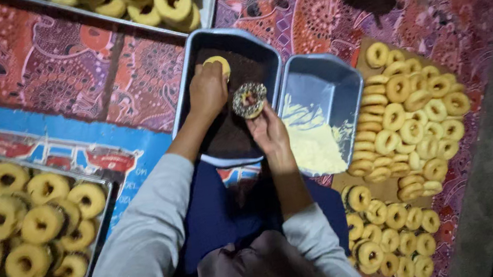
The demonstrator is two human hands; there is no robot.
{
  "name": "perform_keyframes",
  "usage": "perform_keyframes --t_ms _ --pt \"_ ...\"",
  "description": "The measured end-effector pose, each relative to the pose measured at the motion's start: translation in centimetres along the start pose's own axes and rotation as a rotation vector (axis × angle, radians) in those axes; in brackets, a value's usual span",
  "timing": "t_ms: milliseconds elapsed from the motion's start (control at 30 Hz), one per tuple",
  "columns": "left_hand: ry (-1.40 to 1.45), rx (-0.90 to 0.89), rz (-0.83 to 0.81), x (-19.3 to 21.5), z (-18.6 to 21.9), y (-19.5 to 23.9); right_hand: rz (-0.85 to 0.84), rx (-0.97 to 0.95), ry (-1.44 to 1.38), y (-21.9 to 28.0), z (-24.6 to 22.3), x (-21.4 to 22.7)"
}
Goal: The person sits on the floor and repeatedly picks up ring-shaped doughnuts, splits them open, fills them with a yellow cream from a tray, and then places them into a tray containing a dark granular topping. The filled doughnuts are then set aside on a patterned mat.
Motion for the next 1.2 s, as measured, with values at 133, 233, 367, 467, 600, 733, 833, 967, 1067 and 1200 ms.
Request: perform_keyframes --t_ms 133,233,367,467,600,733,833,967,1067,1200 --pt "-0.263 -0.033 -0.065 -5.9 -1.6 -2.9 -0.045 0.072 0.035 0.8 -0.4 -0.7" --pt "-0.212 0.004 -0.126 -7.4 -3.2 -3.8 -0.052 0.226 0.182 1.6 -1.5 -2.0" --pt "0.454 0.297 -0.194 -5.1 -6.6 -2.0 0.245 0.451 0.746 3.5 -3.6 -4.5" --pt "1.093 0.521 -0.245 -3.1 -7.0 1.6 0.086 0.537 1.484 4.4 -3.7 -9.9" --pt "1.499 0.568 -0.278 -1.3 -4.5 4.9 0.018 0.720 1.583 6.9 -4.3 -14.7" --pt "1.699 0.543 -0.268 -0.8 -2.1 6.5 -0.190 0.855 1.892 8.4 -3.4 -19.3" --pt "1.753 0.577 -0.258 -0.8 -1.7 7.3 -0.298 0.835 1.968 8.7 -2.6 -20.3" --pt "1.596 0.553 -0.319 0.1 -2.3 9.1 -0.230 0.832 1.836 8.6 -1.7 -18.1" --pt "1.748 0.567 -0.313 0.8 -2.7 9.2 -0.059 0.430 1.347 5.5 -1.2 -13.1" --pt "1.789 0.450 -0.452 2.0 -1.3 10.0 0.023 -0.058 0.692 2.6 2.4 -8.2"
Point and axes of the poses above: each hand's wrist, its own y-axis away from the middle knuckle, its own x-axis out of the back of the hand, z = x × y, the point moved 6 cm from there along -y, towards the middle knuckle, and after that the axes turned 11 degrees about -z, right-handed, at the moved point
